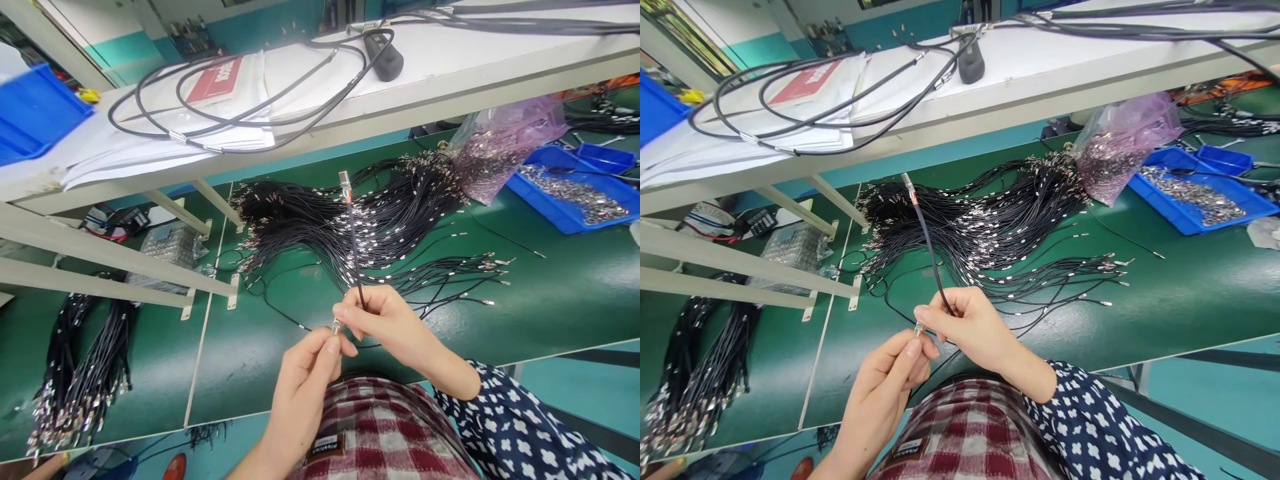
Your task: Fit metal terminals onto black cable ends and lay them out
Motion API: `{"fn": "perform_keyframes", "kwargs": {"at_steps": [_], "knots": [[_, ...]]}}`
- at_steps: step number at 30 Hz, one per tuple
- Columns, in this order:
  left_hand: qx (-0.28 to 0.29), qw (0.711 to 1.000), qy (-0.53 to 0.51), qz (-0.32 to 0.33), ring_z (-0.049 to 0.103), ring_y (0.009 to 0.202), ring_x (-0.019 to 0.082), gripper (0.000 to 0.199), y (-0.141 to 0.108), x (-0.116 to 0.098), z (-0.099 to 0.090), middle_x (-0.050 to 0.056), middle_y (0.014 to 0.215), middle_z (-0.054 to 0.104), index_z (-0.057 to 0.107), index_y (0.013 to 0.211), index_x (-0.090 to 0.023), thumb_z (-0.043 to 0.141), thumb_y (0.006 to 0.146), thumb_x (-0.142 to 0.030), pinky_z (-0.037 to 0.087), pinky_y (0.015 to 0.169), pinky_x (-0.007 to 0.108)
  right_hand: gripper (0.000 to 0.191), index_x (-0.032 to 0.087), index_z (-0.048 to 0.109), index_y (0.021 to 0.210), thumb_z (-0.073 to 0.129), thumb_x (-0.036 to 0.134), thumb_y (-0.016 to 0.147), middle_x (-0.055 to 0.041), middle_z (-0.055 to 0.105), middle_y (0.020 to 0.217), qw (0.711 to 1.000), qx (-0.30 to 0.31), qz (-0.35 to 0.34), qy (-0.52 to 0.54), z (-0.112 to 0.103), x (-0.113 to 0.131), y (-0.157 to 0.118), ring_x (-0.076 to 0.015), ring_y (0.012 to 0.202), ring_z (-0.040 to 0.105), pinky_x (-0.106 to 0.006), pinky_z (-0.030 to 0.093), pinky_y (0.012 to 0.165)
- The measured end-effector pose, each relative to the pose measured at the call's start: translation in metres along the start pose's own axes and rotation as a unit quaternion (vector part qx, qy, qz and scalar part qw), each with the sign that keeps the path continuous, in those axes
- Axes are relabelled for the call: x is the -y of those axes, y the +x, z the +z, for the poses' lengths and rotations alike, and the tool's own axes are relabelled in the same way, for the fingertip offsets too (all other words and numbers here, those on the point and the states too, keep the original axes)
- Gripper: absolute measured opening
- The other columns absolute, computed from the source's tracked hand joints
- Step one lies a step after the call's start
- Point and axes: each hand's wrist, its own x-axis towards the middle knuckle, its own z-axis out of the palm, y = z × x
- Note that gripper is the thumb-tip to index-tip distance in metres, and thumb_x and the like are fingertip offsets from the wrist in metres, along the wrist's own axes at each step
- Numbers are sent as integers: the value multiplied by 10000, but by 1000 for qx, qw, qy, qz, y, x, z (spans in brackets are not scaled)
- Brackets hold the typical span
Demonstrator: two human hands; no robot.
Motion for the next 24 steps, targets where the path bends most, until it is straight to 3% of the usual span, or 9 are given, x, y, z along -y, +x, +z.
{"fn": "perform_keyframes", "kwargs": {"at_steps": [24], "knots": [[2,994,-100,-49,194,520,87,332,1,-4,7,-65,538,233,612,701,-139,559,909,-392,172,510,265,389,167,514,599,646,437,846,46,470,520,999,-7,5,-36,-1,-2,-1,-75,493,375,-226,295,492]]}}
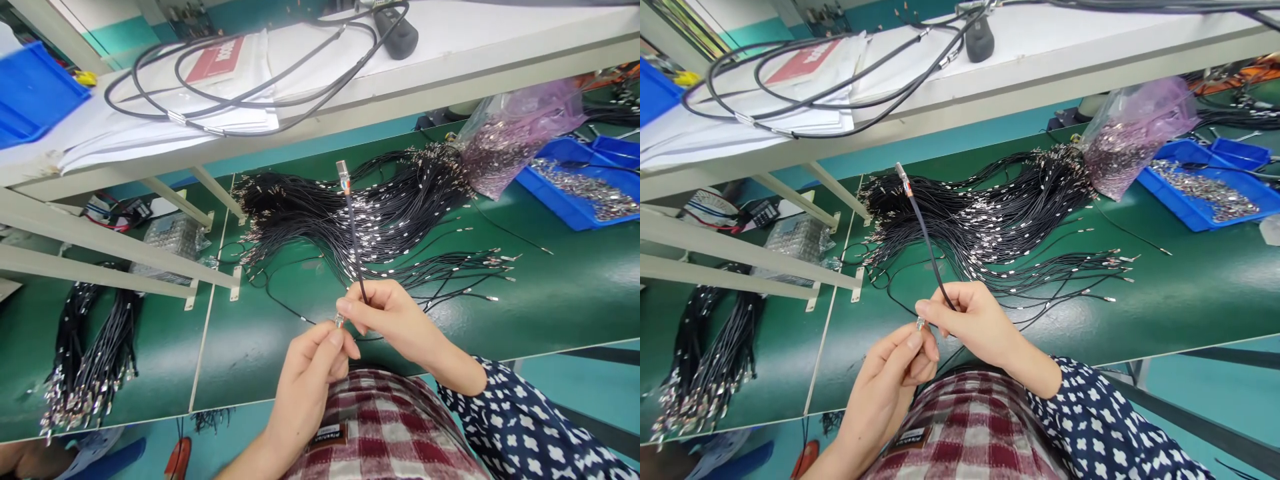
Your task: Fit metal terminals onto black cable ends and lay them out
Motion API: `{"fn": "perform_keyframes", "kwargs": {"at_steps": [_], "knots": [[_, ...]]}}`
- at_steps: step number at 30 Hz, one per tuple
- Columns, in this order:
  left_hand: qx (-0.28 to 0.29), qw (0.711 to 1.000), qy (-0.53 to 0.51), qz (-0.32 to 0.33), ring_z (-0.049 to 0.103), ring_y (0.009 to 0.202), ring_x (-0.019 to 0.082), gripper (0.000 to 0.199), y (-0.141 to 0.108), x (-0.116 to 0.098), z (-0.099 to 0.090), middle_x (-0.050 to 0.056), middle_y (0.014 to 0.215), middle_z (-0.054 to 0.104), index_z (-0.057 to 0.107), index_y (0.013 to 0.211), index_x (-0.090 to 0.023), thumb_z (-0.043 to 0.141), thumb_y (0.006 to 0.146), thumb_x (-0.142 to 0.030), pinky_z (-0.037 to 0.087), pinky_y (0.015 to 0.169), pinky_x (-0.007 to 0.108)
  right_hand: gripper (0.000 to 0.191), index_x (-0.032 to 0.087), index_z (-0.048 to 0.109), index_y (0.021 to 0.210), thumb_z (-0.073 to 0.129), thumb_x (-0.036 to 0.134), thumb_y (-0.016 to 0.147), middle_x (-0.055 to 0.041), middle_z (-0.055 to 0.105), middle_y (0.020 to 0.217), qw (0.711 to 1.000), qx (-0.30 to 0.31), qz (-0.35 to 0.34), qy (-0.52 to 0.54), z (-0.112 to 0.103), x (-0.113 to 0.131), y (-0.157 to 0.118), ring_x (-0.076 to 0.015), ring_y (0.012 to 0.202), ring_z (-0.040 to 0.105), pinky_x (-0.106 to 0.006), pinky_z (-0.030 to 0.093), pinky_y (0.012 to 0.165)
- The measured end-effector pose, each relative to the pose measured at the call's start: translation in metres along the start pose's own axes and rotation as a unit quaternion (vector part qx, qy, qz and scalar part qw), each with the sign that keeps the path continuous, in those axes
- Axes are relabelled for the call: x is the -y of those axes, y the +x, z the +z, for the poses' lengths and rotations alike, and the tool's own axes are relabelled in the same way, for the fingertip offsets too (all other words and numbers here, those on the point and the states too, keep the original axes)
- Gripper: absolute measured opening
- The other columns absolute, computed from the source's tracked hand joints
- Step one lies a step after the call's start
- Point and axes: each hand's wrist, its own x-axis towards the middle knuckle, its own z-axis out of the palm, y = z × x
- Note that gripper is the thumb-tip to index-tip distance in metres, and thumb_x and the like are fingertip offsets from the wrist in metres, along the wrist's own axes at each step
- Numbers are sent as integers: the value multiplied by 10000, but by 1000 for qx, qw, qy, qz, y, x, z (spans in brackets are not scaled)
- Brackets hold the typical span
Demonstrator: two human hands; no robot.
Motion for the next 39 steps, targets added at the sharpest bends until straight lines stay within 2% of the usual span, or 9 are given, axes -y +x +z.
{"fn": "perform_keyframes", "kwargs": {"at_steps": [14,29,33,36,39], "knots": [[29,996,-80,-12,229,493,72,295,1,3,5,-68,549,279,608,794,-130,496,955,-351,178,494,260,329,170,543,625,631,368,873,42,471,541,997,-38,-42,-58,0,-6,1,-83,513,362,-229,297,486],[19,997,-70,-17,240,507,78,292,-2,3,5,-60,559,310,622,793,-135,481,962,-327,191,505,266,311,153,567,655,658,363,866,39,475,573,997,-31,-48,-52,-3,-11,2,-81,536,369,-220,304,502],[-29,996,-78,16,216,507,76,265,8,-13,-8,-65,559,261,604,745,-138,525,936,-304,178,496,252,326,157,593,785,503,412,967,38,468,606,996,-22,-62,-63,-3,-15,-1,-88,567,416,-216,324,542],[-75,991,-79,77,178,488,64,244,20,-35,-17,-76,557,221,577,703,-145,571,911,-271,162,478,237,452,158,525,699,357,425,1023,30,444,599,994,13,-51,-93,-1,-21,-7,-89,569,409,-219,320,560],[-96,986,-65,121,169,467,51,143,29,-51,-19,-87,548,215,642,821,-146,605,894,-262,146,462,228,495,152,523,678,341,458,1021,19,458,579,993,73,-8,-94,1,-31,-15,-91,556,407,-219,312,547]]}}
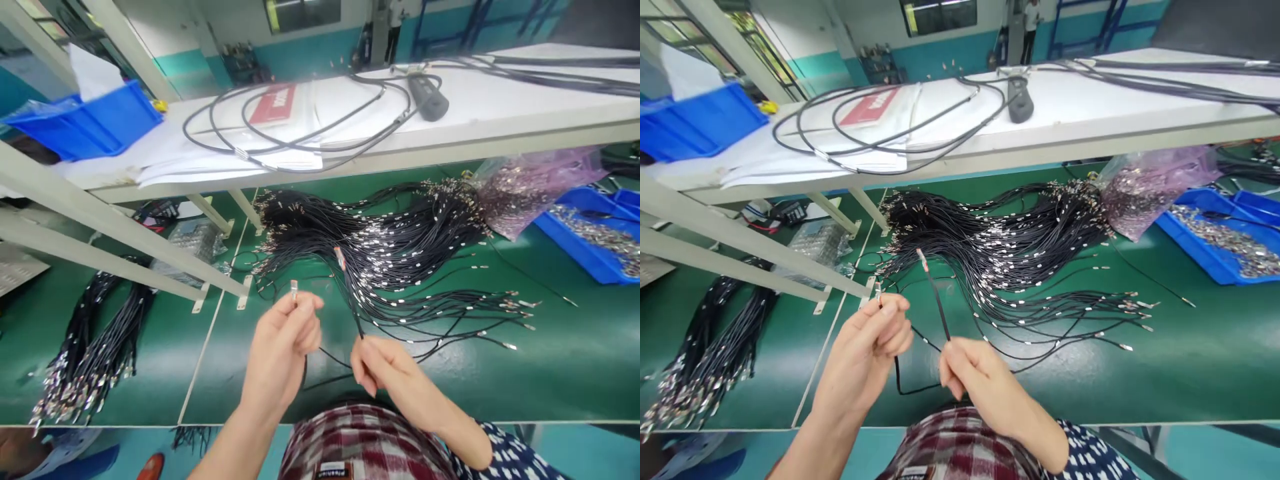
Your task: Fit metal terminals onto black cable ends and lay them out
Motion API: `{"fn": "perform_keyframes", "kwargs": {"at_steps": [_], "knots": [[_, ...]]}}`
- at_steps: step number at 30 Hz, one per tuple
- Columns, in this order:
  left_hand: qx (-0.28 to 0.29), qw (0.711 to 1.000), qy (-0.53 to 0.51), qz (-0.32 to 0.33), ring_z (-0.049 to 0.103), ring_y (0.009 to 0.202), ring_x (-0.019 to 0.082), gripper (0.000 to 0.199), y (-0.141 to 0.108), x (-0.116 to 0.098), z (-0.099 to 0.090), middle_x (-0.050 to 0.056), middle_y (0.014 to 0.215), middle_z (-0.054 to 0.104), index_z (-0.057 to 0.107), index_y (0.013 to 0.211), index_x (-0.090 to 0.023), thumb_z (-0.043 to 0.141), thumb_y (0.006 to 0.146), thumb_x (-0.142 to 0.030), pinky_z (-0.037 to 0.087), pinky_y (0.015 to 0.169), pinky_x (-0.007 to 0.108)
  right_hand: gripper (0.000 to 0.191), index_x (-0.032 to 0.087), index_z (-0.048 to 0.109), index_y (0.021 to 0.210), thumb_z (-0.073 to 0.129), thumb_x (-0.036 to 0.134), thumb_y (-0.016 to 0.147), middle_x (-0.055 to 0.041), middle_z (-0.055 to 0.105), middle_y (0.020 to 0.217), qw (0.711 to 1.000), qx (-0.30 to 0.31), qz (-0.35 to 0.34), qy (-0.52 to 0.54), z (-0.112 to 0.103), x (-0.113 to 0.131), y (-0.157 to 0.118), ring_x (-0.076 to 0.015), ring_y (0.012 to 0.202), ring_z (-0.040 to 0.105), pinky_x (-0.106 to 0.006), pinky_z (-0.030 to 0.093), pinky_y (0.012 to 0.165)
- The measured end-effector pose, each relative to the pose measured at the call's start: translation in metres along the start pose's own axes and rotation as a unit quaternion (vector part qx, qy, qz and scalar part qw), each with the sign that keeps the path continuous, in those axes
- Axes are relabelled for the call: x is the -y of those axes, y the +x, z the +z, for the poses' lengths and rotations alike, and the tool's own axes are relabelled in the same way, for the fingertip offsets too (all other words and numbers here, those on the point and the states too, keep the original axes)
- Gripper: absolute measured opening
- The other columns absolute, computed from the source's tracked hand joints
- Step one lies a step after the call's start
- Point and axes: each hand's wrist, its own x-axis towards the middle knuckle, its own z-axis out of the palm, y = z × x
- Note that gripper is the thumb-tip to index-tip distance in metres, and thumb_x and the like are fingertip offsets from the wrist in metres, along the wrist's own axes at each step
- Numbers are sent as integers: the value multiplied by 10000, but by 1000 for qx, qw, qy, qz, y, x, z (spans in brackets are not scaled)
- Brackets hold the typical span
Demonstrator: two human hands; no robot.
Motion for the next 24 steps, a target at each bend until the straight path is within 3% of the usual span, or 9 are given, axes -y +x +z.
{"fn": "perform_keyframes", "kwargs": {"at_steps": [5,12,15,18,21,24], "knots": [[16,1000,8,8,191,452,22,220,5,1,11,-76,609,329,685,1023,-149,649,870,-302,132,453,221,543,127,575,696,332,493,1014,16,457,559,996,60,36,56,9,-17,-12,-80,509,377,-217,286,511],[41,997,65,-31,220,434,14,167,-4,10,14,-62,552,439,677,816,-113,679,844,-278,120,455,232,588,108,631,706,320,503,1011,-34,548,627,988,134,33,77,10,-24,-18,-95,549,455,-217,347,532],[50,996,63,-38,238,424,4,179,-9,11,15,-20,654,571,616,771,-128,650,866,-276,116,452,237,575,113,638,702,338,496,1008,-53,586,684,990,138,14,40,3,-17,-14,-111,617,500,-235,406,614],[53,997,49,-38,247,405,-8,168,-11,14,14,27,775,653,620,851,-134,585,910,-287,122,452,238,586,113,638,708,319,501,1011,-50,585,666,989,139,2,43,2,-15,-10,-112,609,502,-235,413,611],[49,997,52,-40,260,400,-13,184,-13,18,13,30,755,648,662,919,-126,583,911,-292,125,443,225,618,108,648,721,285,515,1012,-47,585,654,987,151,0,59,7,-18,-10,-109,592,500,-231,419,597],[47,996,61,-54,265,397,-15,158,-16,21,10,5,692,614,660,824,-117,667,851,-273,108,420,205,575,116,677,777,322,506,1005,-55,628,733,983,184,-2,27,4,-14,-9,-118,645,544,-242,449,648]]}}
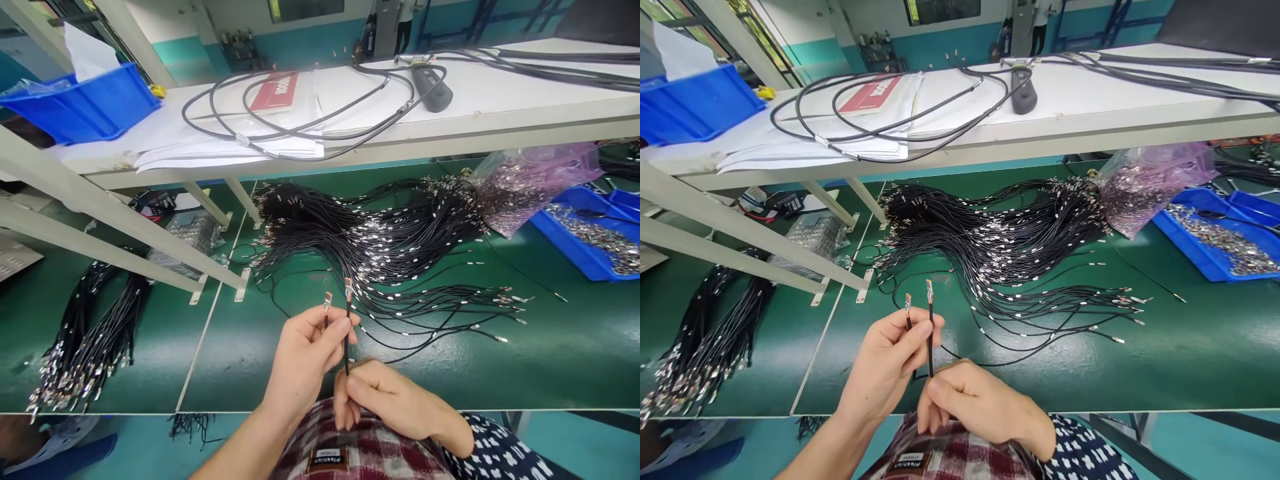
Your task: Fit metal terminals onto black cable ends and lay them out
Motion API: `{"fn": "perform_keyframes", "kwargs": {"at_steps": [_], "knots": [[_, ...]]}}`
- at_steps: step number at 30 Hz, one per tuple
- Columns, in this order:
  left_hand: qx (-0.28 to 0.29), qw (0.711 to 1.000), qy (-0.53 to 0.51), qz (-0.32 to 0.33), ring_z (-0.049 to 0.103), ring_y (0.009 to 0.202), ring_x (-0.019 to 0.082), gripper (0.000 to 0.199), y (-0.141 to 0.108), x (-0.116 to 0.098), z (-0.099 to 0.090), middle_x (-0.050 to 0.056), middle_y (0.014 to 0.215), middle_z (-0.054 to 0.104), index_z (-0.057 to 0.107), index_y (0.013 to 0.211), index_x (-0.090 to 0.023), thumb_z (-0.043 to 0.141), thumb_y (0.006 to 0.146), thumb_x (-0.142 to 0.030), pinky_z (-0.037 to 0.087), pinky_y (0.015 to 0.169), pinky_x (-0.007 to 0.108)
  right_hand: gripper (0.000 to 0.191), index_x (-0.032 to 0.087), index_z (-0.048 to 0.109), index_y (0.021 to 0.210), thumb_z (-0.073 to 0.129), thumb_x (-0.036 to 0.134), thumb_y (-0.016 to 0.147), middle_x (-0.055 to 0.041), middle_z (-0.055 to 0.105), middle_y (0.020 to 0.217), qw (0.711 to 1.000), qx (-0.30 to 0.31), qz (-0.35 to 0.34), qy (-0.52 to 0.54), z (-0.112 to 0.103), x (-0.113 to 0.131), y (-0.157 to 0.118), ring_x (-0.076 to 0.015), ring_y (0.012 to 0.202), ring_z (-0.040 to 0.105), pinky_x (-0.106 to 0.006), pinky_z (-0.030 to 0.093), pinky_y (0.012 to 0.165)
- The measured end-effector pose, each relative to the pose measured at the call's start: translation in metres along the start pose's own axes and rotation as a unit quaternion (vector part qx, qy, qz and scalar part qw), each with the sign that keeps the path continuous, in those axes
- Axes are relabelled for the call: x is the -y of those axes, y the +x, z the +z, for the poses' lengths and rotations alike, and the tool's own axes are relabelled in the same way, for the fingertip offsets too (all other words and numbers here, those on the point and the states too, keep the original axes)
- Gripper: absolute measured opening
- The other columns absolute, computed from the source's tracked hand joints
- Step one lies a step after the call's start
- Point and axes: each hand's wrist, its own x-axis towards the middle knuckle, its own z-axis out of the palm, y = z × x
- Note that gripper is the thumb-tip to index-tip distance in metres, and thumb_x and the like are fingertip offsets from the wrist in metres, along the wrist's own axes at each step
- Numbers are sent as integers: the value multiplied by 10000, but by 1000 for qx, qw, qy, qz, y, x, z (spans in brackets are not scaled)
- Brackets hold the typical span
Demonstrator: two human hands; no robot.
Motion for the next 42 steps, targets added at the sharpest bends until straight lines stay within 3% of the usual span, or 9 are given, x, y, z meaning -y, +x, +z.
{"fn": "perform_keyframes", "kwargs": {"at_steps": [2,6,8,12,22,29,35,42], "knots": [[-2,1000,5,-8,261,390,-15,182,-4,3,0,-9,646,591,632,776,-120,693,827,-284,107,414,198,497,131,681,807,400,500,985,-54,649,789,998,-24,-22,-48,-11,12,1,-137,715,575,-258,461,705],[3,999,15,-37,268,387,-7,251,-15,6,4,-17,601,568,585,746,-130,718,799,-336,111,415,194,415,152,654,803,435,455,984,-32,625,764,973,-190,-85,-95,-36,50,6,-138,722,570,-255,455,683],[11,998,16,-53,256,387,-8,281,-20,6,7,-16,602,568,566,744,-135,727,787,-360,106,420,196,369,164,638,757,478,421,969,-18,611,734,962,-231,-83,-117,-42,67,11,-131,692,561,-248,449,647],[16,998,13,-67,219,397,-15,303,-25,7,10,-16,633,574,533,749,-143,731,785,-370,98,431,199,309,165,603,671,606,377,895,3,606,656,964,-226,-60,-126,-41,83,19,-113,610,541,-234,433,577],[9,998,5,-61,223,424,-4,274,-30,12,10,-11,656,583,529,768,-146,710,812,-347,113,448,202,373,150,557,600,673,416,835,28,564,536,974,-227,1,11,-36,76,24,-68,494,475,-193,351,491],[26,997,-4,-73,219,404,-5,296,-29,17,5,-12,644,576,528,757,-154,733,783,-366,100,423,203,378,158,534,576,686,404,819,31,550,522,973,-231,1,28,-33,77,23,-66,480,451,-192,337,469],[-3,998,-2,-59,202,429,-7,297,-32,13,13,-6,653,574,525,746,-147,730,787,-358,93,448,207,376,156,520,564,699,382,805,36,541,503,971,-235,8,38,-31,77,23,-61,467,442,-186,330,458],[18,996,-25,-84,230,417,-14,282,-31,16,9,-4,674,588,532,763,-142,729,797,-342,102,444,198,370,158,529,607,662,414,839,35,543,528,973,-229,-5,21,-33,74,23,-61,478,437,-183,338,459]]}}
